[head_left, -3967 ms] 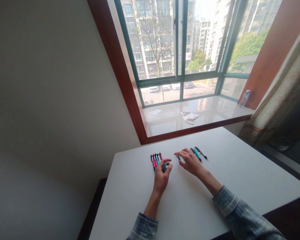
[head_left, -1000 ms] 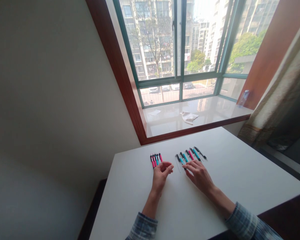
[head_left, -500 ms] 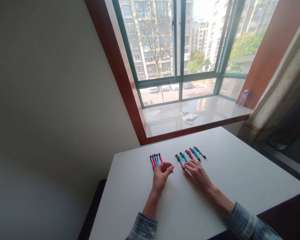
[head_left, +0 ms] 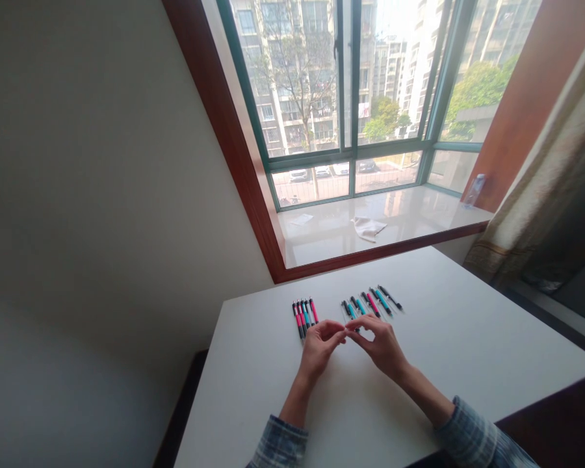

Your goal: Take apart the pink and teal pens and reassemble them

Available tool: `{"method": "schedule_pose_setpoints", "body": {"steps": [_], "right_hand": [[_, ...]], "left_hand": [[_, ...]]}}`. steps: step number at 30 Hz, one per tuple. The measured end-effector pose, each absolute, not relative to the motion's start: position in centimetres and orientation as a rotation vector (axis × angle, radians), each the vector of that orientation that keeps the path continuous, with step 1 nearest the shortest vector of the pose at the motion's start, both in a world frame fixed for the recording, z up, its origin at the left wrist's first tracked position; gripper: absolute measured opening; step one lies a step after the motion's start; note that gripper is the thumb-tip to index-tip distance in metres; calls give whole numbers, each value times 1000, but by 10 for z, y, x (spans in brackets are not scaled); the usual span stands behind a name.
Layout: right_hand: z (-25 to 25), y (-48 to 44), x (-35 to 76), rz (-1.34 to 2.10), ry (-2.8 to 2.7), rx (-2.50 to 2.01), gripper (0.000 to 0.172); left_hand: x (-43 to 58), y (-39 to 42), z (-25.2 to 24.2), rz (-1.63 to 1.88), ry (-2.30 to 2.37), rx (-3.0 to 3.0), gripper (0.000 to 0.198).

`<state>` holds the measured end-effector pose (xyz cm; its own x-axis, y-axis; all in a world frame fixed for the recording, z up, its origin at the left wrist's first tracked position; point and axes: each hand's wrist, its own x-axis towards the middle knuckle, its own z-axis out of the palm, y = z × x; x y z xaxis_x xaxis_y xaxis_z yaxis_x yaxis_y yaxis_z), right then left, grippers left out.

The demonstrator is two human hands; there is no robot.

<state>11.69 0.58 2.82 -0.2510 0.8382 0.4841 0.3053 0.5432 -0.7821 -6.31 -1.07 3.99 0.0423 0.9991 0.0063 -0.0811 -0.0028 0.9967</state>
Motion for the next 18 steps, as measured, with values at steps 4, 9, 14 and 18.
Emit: {"method": "schedule_pose_setpoints", "body": {"steps": [4,9,14,18], "right_hand": [[29,7,117,704,-1781,-954,15],[39,29,127,477,-1692,-995,16],[39,62,130,269,-1891,-972,16],[23,68,123,241,-2060,-943,13]], "left_hand": [[-63,-12,40,1201,1125,1188,32],[-68,-10,37,1276,1212,1189,37],[-70,-7,38,1413,1281,1155,34],[-71,-7,40,1454,1307,1139,34]]}}
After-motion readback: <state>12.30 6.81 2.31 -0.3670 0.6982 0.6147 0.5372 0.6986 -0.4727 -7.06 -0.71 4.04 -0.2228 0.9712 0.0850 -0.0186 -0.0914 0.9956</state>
